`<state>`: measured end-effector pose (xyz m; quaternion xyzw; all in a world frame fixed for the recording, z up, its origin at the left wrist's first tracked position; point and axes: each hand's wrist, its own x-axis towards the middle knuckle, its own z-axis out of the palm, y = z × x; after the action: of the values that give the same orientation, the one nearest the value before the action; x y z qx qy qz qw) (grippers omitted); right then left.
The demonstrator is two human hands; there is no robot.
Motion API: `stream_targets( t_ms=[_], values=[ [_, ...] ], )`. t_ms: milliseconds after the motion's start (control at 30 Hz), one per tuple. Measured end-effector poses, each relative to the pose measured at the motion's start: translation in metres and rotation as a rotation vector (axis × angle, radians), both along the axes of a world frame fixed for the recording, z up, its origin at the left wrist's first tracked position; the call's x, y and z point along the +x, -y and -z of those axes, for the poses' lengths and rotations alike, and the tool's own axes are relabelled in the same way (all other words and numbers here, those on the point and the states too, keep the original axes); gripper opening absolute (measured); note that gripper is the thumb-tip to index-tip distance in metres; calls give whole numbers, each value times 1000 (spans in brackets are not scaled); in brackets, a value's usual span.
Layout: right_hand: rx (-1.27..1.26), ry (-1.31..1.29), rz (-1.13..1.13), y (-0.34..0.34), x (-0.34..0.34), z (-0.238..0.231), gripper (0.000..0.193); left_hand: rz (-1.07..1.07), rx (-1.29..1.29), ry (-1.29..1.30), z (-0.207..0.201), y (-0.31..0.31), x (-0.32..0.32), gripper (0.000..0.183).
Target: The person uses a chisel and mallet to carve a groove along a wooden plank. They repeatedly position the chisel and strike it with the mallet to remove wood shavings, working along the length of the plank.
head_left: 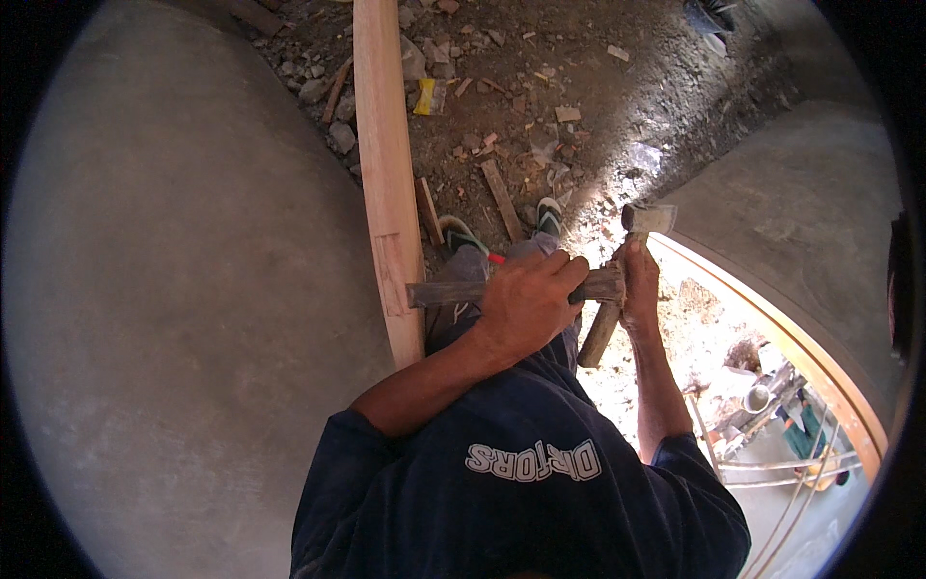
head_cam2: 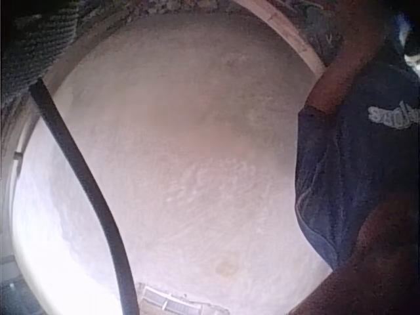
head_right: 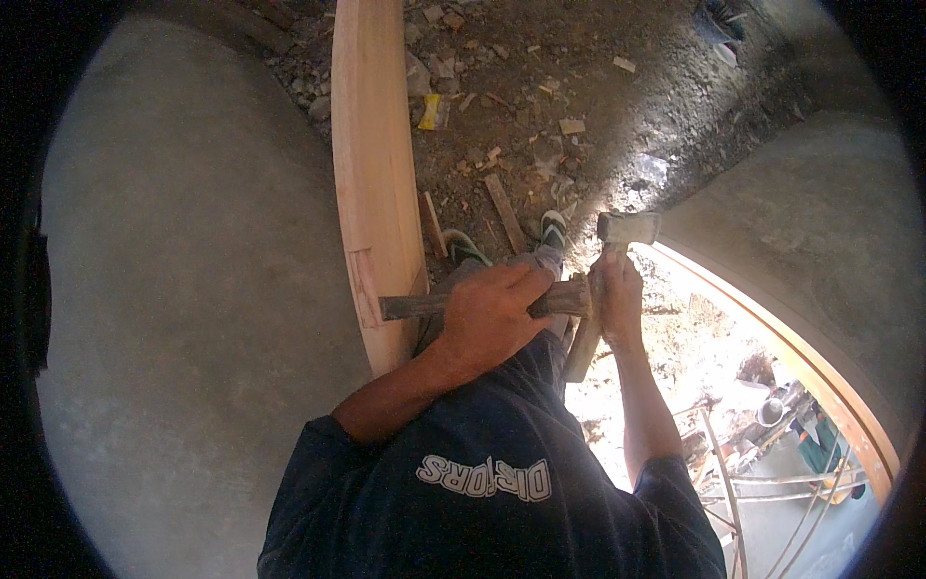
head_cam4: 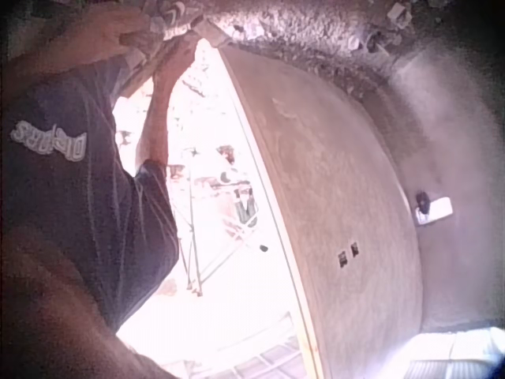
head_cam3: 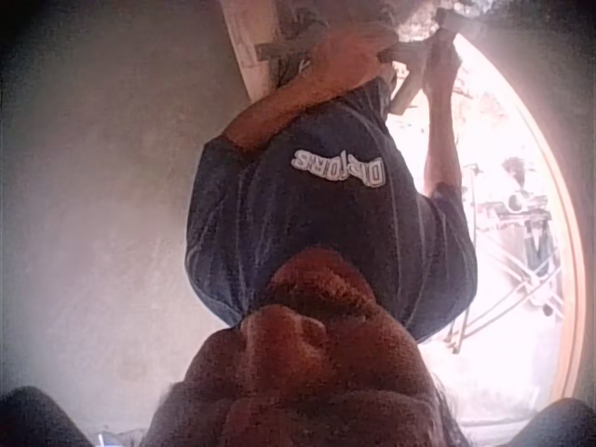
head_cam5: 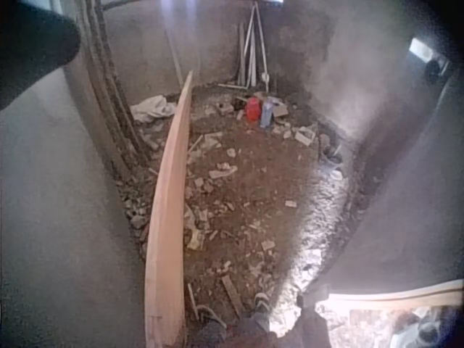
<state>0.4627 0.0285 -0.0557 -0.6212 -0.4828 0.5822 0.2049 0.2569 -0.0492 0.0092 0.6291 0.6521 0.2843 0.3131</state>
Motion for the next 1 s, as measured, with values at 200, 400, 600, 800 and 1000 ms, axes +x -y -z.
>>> stream_targets(
  t_ms=[200, 400, 600, 800, 1000],
  values=[
    [-52, -33, 28, 2, 1, 5, 49, 9, -38, -11, -5, 1, -1, 44],
    [-16, -55, 36, 1, -8, -7, 51, -16, 7, -33, 7, 7, 1, 46],
    [-50, -125, 216, -10, 5, -29, 52, 10, -50, -43, 5, 9, -2, 45],
    [-39, -317, 430, 6, 30, -28, 47, 16, -123, -133, 27, 10, 4, 45],
    [-188, -8, -110, 45, 12, -29, 53, -15, -68, -177, 39, 16, 3, 47]
  ],
)
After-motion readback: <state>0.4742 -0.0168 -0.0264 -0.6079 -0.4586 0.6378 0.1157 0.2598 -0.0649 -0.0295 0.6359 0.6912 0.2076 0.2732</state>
